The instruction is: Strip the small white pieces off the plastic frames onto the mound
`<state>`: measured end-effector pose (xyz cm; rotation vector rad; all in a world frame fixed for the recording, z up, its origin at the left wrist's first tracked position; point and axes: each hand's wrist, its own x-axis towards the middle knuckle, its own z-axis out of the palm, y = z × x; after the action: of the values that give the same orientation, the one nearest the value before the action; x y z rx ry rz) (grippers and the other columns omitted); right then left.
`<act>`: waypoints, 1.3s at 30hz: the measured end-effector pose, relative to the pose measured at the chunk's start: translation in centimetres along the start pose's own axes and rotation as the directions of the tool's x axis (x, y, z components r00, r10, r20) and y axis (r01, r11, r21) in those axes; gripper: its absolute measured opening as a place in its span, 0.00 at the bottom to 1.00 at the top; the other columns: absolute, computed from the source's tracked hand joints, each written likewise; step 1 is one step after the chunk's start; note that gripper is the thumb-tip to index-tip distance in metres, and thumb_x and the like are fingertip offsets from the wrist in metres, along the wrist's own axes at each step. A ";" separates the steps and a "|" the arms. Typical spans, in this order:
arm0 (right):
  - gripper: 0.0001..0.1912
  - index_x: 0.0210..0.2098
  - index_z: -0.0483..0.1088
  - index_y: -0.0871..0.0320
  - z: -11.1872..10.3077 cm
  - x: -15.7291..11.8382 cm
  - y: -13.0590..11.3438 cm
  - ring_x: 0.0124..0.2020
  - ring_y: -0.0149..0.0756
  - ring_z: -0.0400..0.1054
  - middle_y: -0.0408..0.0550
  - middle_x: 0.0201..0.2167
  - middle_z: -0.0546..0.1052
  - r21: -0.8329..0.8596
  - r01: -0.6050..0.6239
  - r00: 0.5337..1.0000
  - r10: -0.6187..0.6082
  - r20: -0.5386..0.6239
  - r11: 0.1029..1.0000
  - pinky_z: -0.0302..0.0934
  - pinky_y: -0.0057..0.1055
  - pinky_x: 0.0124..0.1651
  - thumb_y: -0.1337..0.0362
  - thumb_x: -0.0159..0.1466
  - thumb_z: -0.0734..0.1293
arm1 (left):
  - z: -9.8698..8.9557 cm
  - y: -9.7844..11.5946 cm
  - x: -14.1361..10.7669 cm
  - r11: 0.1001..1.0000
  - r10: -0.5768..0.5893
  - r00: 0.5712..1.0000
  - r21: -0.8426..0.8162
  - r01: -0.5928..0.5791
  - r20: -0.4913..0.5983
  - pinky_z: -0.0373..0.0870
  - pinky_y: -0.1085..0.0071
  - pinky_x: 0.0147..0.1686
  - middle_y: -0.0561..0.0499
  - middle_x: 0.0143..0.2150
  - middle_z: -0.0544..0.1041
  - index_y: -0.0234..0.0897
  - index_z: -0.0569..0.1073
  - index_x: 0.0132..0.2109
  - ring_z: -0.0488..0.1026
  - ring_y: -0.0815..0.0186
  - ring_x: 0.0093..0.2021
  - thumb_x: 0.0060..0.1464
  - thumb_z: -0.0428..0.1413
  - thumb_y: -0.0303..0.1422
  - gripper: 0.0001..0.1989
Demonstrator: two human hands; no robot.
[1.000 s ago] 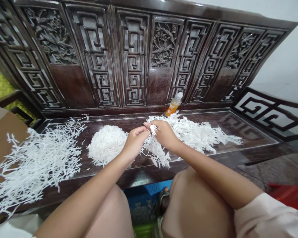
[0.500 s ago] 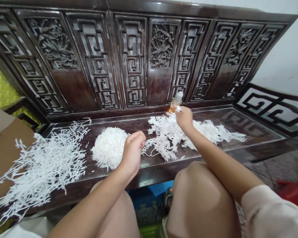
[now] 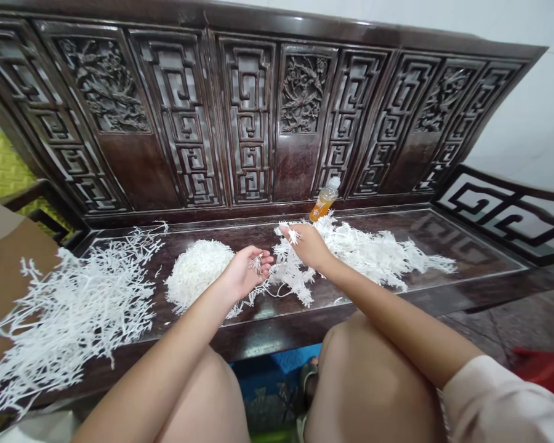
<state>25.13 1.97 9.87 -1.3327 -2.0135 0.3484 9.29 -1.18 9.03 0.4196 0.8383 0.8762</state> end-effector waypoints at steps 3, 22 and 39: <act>0.23 0.15 0.50 0.59 0.2 0.0 -0.2 0.20 0.25 0.48 0.40 0.15 0.56 -0.002 0.004 0.999 -0.004 0.040 1.000 0.41 0.25 0.24 0.51 0.60 0.53 | 0.1 -0.1 -0.1 0.990 0.085 0.996 0.113 -0.085 0.007 0.56 0.78 0.21 0.52 0.23 0.65 0.30 0.67 0.28 0.59 0.76 0.20 0.43 0.50 0.27 0.03; 0.24 0.15 0.56 0.60 1.1 -0.9 -0.7 0.19 0.25 0.51 0.40 0.13 0.59 0.153 -0.008 0.971 -0.029 0.238 0.988 0.44 0.24 0.23 0.49 0.58 0.55 | 0.7 -1.9 -0.1 0.538 0.391 0.910 0.768 -0.348 0.138 0.57 0.72 0.34 0.52 0.28 0.72 0.33 0.70 0.29 0.65 0.67 0.32 0.42 0.50 0.35 0.09; 0.22 0.14 0.53 0.59 1.5 -0.1 -0.6 0.19 0.25 0.47 0.39 0.13 0.54 0.136 -0.094 0.993 0.084 0.082 0.986 0.43 0.25 0.23 0.52 0.56 0.56 | 1.8 -1.6 0.1 0.582 0.540 0.838 0.684 -0.441 0.082 0.47 0.76 0.22 0.58 0.18 0.55 0.35 0.59 0.20 0.51 0.74 0.21 0.42 0.46 0.31 0.07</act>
<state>23.77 1.82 9.07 -1.3420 -1.9566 0.5790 11.57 -2.02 9.11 1.3205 1.1987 1.0998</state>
